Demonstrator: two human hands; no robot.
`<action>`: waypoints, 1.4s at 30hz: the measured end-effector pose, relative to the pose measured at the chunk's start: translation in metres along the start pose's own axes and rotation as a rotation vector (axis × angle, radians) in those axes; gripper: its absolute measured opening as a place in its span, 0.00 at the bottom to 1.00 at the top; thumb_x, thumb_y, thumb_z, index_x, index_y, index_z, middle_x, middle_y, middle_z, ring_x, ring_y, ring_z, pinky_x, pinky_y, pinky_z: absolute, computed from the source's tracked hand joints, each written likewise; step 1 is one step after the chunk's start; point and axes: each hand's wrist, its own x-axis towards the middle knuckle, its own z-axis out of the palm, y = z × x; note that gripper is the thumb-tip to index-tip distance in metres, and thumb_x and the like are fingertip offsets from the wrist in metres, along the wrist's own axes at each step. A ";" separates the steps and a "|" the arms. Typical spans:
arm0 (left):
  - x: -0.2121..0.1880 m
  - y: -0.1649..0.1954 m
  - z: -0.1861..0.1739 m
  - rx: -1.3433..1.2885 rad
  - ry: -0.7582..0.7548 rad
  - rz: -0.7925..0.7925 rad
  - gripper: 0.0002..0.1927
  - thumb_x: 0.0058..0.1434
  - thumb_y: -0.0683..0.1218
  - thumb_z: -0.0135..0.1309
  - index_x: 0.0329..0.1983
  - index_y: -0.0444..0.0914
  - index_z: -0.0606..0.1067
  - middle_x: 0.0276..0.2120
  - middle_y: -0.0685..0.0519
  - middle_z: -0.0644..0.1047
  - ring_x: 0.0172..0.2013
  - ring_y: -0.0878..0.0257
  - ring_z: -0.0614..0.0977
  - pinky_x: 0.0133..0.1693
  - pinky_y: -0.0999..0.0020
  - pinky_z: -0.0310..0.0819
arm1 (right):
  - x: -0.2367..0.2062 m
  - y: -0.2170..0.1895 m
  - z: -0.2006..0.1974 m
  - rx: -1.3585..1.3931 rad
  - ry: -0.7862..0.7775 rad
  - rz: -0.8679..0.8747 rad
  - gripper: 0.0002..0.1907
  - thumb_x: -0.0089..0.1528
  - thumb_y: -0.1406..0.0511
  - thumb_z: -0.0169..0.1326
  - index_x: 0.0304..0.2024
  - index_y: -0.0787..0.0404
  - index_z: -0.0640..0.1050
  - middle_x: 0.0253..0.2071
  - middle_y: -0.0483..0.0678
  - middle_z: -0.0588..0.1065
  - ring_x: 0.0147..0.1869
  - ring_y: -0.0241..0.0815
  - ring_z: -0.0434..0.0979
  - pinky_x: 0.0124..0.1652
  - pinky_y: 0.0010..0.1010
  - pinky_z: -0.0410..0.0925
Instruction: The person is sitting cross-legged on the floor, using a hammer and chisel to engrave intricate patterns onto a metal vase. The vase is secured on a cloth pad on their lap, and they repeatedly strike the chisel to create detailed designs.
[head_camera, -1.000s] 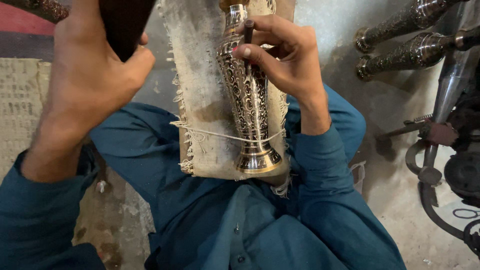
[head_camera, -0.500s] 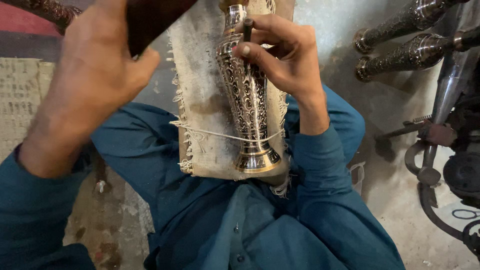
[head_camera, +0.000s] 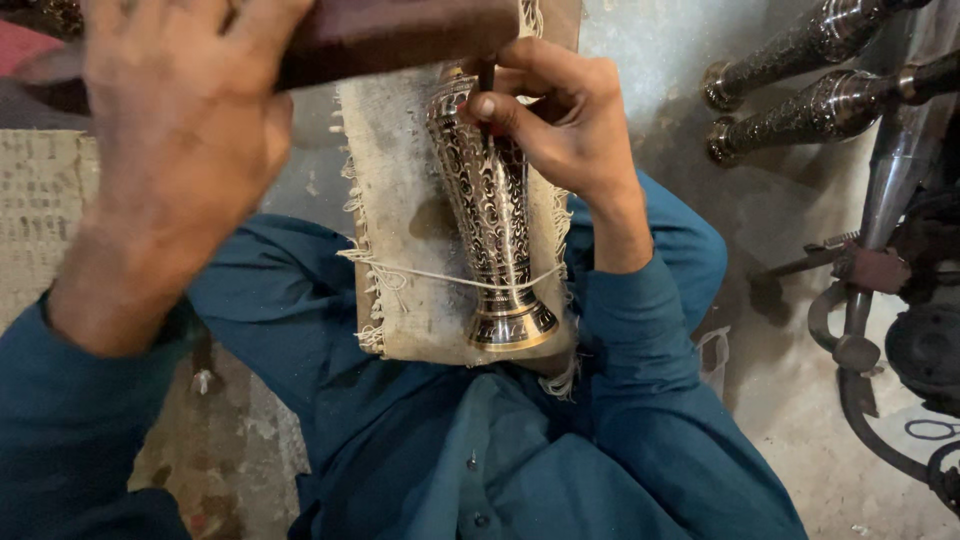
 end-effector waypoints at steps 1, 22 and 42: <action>0.001 0.000 0.001 -0.007 0.003 -0.008 0.27 0.61 0.39 0.65 0.62 0.35 0.69 0.47 0.41 0.76 0.49 0.44 0.79 0.53 0.50 0.73 | 0.000 0.001 0.000 -0.010 0.004 -0.001 0.15 0.73 0.75 0.59 0.61 0.70 0.74 0.50 0.57 0.82 0.55 0.43 0.86 0.54 0.32 0.82; 0.018 0.011 -0.003 -0.417 -0.232 -0.473 0.32 0.67 0.43 0.60 0.72 0.42 0.63 0.40 0.44 0.73 0.38 0.47 0.76 0.44 0.49 0.72 | 0.000 0.005 -0.002 0.039 -0.032 -0.018 0.14 0.73 0.77 0.56 0.61 0.70 0.73 0.51 0.54 0.81 0.56 0.43 0.85 0.53 0.31 0.82; 0.002 0.009 -0.001 -0.049 -0.046 -0.149 0.35 0.57 0.37 0.65 0.69 0.42 0.69 0.45 0.38 0.74 0.47 0.40 0.78 0.47 0.46 0.73 | -0.002 0.025 -0.009 0.158 0.060 -0.012 0.12 0.73 0.72 0.57 0.59 0.67 0.76 0.44 0.52 0.81 0.47 0.41 0.86 0.48 0.32 0.82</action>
